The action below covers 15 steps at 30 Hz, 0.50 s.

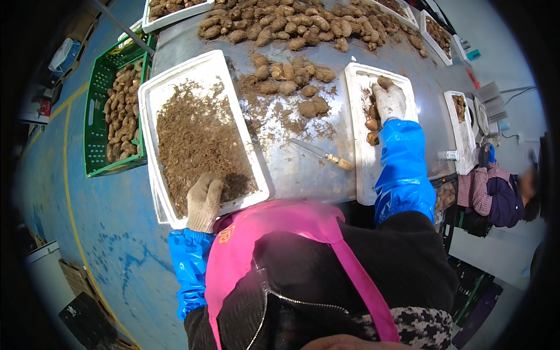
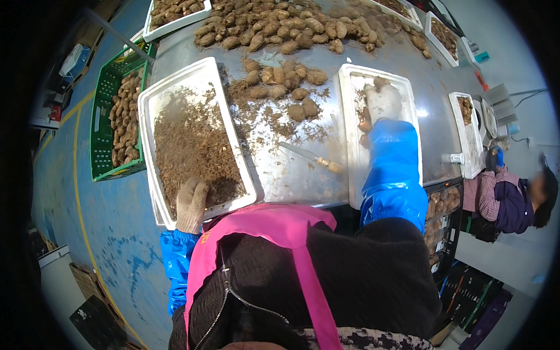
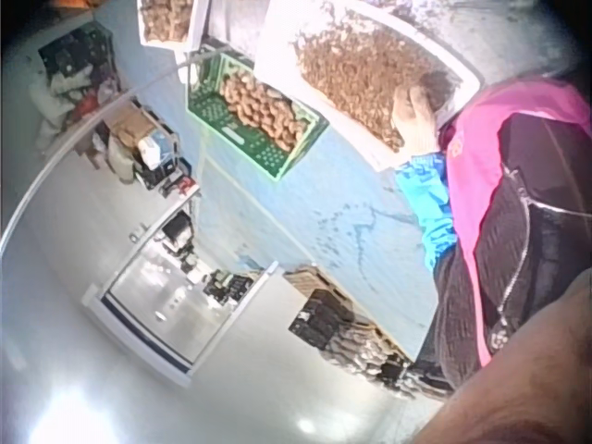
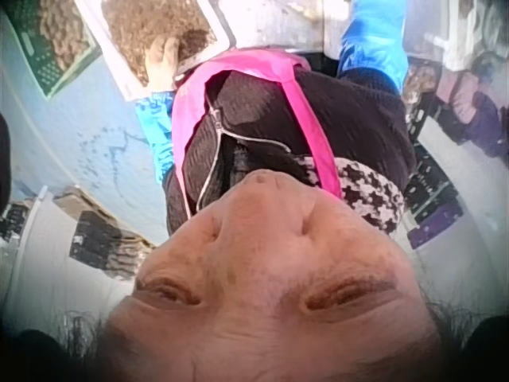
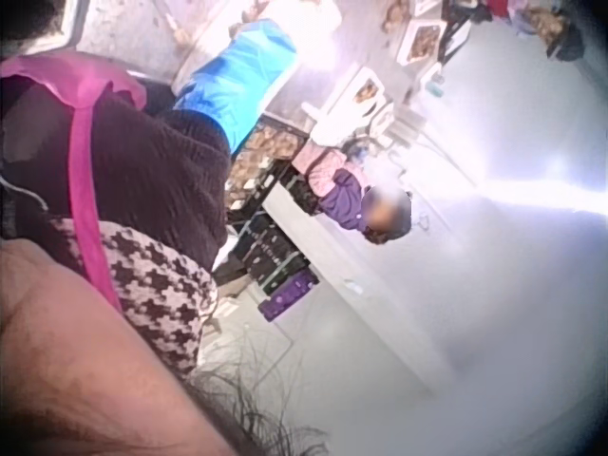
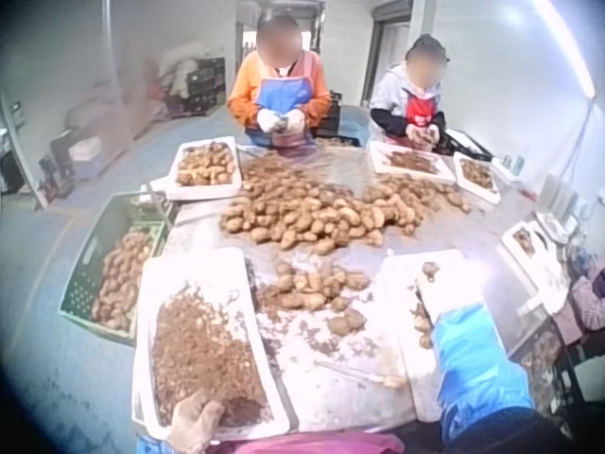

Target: The person repeatedly picks up brown nuts, rubs them in a tray of brown granular material, and places them on a white tray. The process is repeated continuously with multiple nuts.

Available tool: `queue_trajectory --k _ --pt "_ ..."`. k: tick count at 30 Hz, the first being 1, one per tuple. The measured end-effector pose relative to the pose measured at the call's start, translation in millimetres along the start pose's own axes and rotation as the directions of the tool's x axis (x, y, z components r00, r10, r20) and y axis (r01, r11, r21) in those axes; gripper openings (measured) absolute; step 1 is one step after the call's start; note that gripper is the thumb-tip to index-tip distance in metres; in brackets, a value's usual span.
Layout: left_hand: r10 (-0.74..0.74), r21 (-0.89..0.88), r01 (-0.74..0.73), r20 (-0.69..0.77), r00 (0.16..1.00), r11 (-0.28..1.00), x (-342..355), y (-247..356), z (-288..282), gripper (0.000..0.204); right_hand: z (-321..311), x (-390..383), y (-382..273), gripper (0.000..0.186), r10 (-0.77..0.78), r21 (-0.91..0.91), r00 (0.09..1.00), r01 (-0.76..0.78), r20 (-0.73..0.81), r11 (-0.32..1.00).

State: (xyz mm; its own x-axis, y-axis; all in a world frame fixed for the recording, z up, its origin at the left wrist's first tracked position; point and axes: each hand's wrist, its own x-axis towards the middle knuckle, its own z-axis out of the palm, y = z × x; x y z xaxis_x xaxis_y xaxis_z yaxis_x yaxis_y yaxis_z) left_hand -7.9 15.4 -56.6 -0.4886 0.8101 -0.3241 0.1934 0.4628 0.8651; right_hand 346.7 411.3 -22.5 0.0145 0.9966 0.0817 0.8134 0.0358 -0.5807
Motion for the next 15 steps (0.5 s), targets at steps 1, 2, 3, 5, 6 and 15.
queue_trajectory --k 1,2,3,5,6,15 --pt "-0.009 0.002 0.009 -0.007 1.000 1.000 -0.1 0.2 0.4 0.027 9.4 -2.5 -8.5 0.047 -0.168 -0.092 0.985 0.164 -0.042 0.982" --pt "-0.032 0.027 0.032 -0.021 0.999 0.999 -0.2 0.3 0.6 0.028 20.5 -5.5 -18.7 0.051 -0.224 -0.230 0.974 0.212 -0.026 0.950" --pt "0.030 0.010 -0.030 -0.022 0.999 1.000 -0.2 0.6 1.2 0.028 35.9 -11.8 -30.2 0.052 -0.189 -0.294 0.982 0.186 0.020 0.938" --pt "0.132 0.026 -0.131 -0.036 0.991 0.991 -0.4 1.0 2.0 0.030 60.1 -25.1 -52.1 0.050 -0.421 -0.024 0.885 0.433 0.197 0.901" --pt "0.127 0.021 -0.126 -0.028 0.992 0.992 -0.6 1.2 2.3 0.030 83.5 -28.6 -70.3 0.047 -0.430 -0.118 0.879 0.459 0.206 0.881" --pt "0.119 0.040 -0.117 -0.051 0.992 0.992 -12.5 2.6 -2.5 0.032 172.3 -11.8 -144.0 0.058 -0.501 -0.378 0.781 0.620 0.371 0.687"
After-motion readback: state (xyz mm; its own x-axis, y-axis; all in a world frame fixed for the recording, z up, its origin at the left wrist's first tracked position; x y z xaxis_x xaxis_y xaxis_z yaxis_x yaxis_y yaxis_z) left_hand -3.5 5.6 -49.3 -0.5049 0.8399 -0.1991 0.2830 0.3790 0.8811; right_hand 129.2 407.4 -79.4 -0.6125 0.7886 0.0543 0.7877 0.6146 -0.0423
